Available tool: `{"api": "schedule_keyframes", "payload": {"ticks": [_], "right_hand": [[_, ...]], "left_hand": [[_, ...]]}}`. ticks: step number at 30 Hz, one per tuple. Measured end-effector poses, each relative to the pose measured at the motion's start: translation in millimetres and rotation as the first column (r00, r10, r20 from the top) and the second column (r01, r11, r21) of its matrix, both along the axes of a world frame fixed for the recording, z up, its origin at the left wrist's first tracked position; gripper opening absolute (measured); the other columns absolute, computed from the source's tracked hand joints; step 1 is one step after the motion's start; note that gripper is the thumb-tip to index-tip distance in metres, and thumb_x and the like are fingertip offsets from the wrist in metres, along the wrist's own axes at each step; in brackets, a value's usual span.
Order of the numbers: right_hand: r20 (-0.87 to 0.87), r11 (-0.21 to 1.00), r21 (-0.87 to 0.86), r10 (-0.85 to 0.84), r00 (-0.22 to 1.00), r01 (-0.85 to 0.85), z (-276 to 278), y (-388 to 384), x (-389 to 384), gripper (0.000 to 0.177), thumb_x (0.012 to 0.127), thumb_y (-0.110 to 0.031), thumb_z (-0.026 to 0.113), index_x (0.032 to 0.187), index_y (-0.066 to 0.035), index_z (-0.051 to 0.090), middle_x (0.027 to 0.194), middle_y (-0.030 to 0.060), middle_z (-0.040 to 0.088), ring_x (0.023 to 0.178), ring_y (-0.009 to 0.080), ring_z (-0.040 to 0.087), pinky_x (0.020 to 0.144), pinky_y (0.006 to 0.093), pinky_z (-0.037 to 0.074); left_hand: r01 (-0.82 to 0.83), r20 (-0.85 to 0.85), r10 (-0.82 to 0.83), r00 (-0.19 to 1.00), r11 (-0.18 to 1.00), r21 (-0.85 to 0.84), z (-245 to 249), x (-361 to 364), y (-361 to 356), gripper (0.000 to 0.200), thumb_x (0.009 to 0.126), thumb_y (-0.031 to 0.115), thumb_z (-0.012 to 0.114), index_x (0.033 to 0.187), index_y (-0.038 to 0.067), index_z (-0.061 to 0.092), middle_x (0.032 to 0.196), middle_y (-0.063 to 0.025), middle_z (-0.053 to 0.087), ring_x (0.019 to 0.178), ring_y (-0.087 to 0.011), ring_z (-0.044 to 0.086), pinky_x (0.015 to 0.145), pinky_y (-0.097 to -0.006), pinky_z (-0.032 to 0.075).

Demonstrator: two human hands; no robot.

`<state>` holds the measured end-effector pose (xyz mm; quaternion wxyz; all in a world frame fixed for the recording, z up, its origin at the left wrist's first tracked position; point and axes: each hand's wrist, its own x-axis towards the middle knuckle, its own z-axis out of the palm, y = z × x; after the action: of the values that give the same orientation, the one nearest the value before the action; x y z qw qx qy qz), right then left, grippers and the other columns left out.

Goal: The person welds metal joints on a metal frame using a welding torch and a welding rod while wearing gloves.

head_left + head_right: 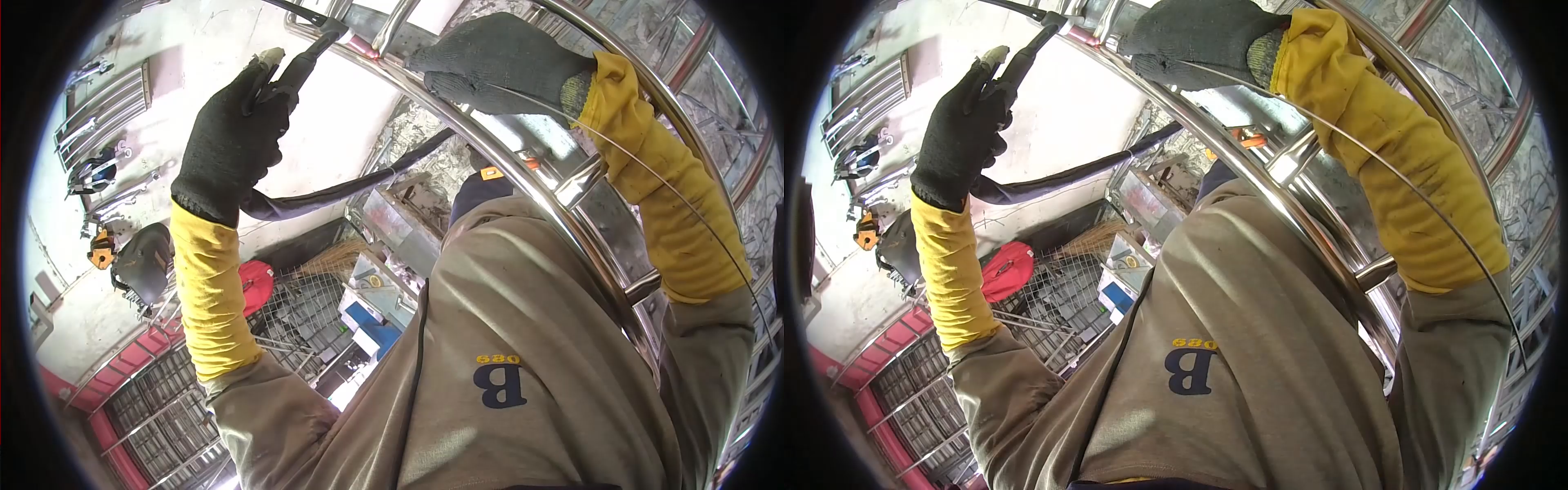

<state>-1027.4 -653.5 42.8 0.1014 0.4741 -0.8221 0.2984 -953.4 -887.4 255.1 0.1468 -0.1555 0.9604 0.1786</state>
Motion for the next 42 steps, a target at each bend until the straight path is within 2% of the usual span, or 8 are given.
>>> {"api": "schedule_keyframes", "payload": {"ticks": [11, 13, 14, 18, 27, 36, 38, 42], "right_hand": [[-0.125, 0.986, -0.145, 0.058, 0.99, -0.076, -25, -4, -9, 0.033, 0.107, -0.036, 0.063, 0.132, -0.02, 0.076, 0.097, 0.0101, 0.078, 0.089, 0.0298, 0.077, 0.081, 0.0446, 0.063], [-0.124, 0.979, -0.179, 0.072, 0.99, -0.093, -12, -4, -7, 0.032, 0.106, -0.036, 0.063, 0.132, -0.02, 0.075, 0.096, 0.0102, 0.077, 0.089, 0.0299, 0.076, 0.081, 0.0449, 0.063], [0.04, 0.999, 0.048, 0.013, 0.999, -0.015, 2, -2, 0, 0.031, 0.106, -0.036, 0.064, 0.13, -0.021, 0.075, 0.093, 0.0105, 0.075, 0.091, 0.0298, 0.076, 0.082, 0.046, 0.062], [0.001, 0.997, 0.072, -0.028, 1.0, 0.027, -1, -4, 3, 0.029, 0.105, -0.036, 0.066, 0.128, -0.021, 0.075, 0.092, 0.0093, 0.074, 0.09, 0.0293, 0.075, 0.083, 0.0459, 0.061], [-0.127, 0.995, -0.098, 0.001, 0.992, -0.014, -24, -7, 2, 0.032, 0.107, -0.039, 0.064, 0.134, -0.026, 0.076, 0.106, 0.0043, 0.076, 0.094, 0.0256, 0.072, 0.085, 0.0425, 0.061], [-0.01, 0.998, 0.052, -0.018, 1.0, 0.019, 16, 1, 3, 0.036, 0.111, -0.041, 0.058, 0.136, -0.022, 0.074, 0.102, 0.0085, 0.079, 0.089, 0.0279, 0.077, 0.086, 0.0458, 0.064], [0.296, 0.926, 0.337, 0.068, 0.953, -0.171, 51, 6, -1, 0.043, 0.109, -0.035, 0.052, 0.133, -0.003, 0.069, 0.109, 0.0214, 0.074, 0.083, 0.0385, 0.073, 0.074, 0.049, 0.056], [0.373, 0.933, 0.309, 0.058, 0.926, -0.183, 38, 4, 0, 0.039, 0.108, -0.024, 0.057, 0.136, 0.0, 0.068, 0.123, 0.0252, 0.072, 0.095, 0.0419, 0.074, 0.083, 0.0485, 0.058]], "left_hand": [[-0.084, -0.143, 0.071, 0.987, 0.992, -0.094, -11, 12, 19, 0.027, 0.111, 0.024, 0.064, 0.129, 0.005, 0.069, 0.082, 0.0001, 0.064, 0.06, -0.0072, 0.055, 0.053, -0.0256, 0.047], [-0.068, -0.062, 0.078, 0.995, 0.987, 0.142, -11, 7, 1, 0.033, 0.11, 0.022, 0.064, 0.139, 0.006, 0.066, 0.082, 0.0002, 0.063, 0.06, -0.0066, 0.054, 0.052, -0.0252, 0.045], [-0.162, -0.006, 0.169, 0.986, 0.952, 0.258, -9, 2, -6, 0.046, 0.109, 0.021, 0.064, 0.153, 0.008, 0.059, 0.082, 0.0002, 0.062, 0.06, -0.006, 0.053, 0.051, -0.0246, 0.043], [-0.091, 0.014, 0.09, 0.996, 0.987, 0.129, -8, 3, -6, 0.055, 0.109, 0.01, 0.06, 0.163, 0.011, 0.05, 0.102, -0.0014, 0.063, 0.076, -0.0083, 0.055, 0.053, -0.0206, 0.042], [0.005, -0.054, -0.003, 0.999, 0.999, 0.04, -7, 4, -1, 0.056, 0.104, 0.023, 0.067, 0.157, 0.009, 0.057, 0.081, -0.0002, 0.063, 0.059, -0.0077, 0.057, 0.052, -0.0258, 0.047], [0.047, -0.061, -0.051, 0.997, 0.997, -0.054, -7, 9, 6, 0.053, 0.107, 0.024, 0.06, 0.159, 0.012, 0.057, 0.08, -0.0008, 0.06, 0.056, -0.0057, 0.052, 0.05, -0.0224, 0.042], [0.07, -0.059, -0.075, 0.995, 0.994, -0.083, -7, 9, 6, 0.053, 0.108, 0.023, 0.059, 0.159, 0.012, 0.057, 0.082, -0.0006, 0.061, 0.057, -0.0055, 0.052, 0.05, -0.022, 0.042], [0.043, -0.061, -0.045, 0.997, 0.999, -0.034, -8, 11, 7, 0.052, 0.108, 0.022, 0.059, 0.159, 0.012, 0.057, 0.084, -0.0003, 0.063, 0.057, -0.0055, 0.052, 0.05, -0.0221, 0.043]]}}
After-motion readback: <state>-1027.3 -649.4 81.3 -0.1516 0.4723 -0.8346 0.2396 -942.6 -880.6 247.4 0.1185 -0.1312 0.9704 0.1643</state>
